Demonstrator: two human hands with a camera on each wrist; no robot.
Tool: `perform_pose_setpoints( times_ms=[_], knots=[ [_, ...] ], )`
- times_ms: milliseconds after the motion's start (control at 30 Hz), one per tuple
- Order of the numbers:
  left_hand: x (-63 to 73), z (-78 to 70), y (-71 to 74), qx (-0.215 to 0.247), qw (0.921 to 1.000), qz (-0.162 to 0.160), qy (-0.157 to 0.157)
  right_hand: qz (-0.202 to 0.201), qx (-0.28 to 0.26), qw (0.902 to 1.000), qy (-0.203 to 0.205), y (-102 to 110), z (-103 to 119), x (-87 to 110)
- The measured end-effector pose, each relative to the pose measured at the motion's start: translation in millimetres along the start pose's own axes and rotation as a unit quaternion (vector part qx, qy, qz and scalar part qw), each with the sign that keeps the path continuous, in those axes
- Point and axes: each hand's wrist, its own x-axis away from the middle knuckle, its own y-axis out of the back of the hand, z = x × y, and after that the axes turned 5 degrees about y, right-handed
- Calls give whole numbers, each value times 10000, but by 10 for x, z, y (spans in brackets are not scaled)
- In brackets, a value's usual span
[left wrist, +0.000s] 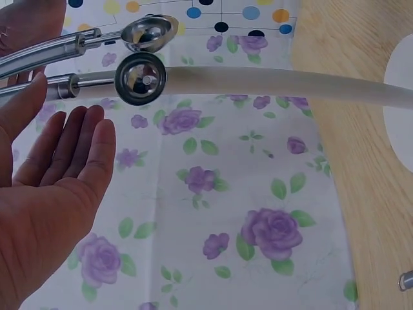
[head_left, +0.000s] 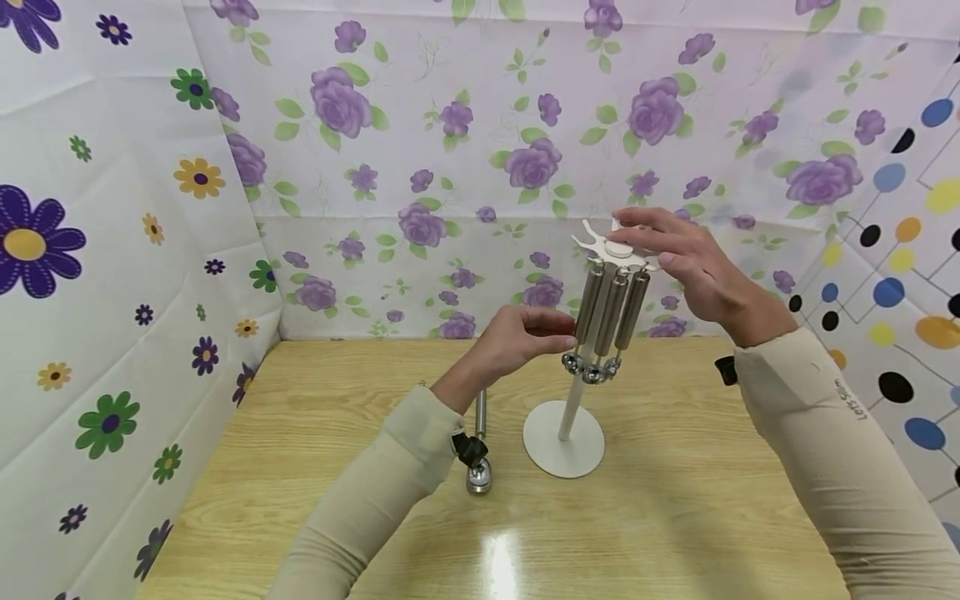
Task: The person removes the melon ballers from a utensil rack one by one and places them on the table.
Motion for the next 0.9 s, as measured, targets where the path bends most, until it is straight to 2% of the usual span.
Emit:
perform_pose_setpoints(
  times_ms=[133,400,700,900],
  knots=[
    [-22,-29,-21,57,9999,97,-98,12,-13,10000,23,3,-7,9],
    [-48,-57,-50,40,9997,90,-222,11,28,10000,6,6,-18,20],
    [1,-57,5,-288,9992,39,-270,161,144,9988,-447,31,41,10],
    [46,-84,54,-207,9993,25,-295,226,212,9977,-610,37,76,1]
  ],
)
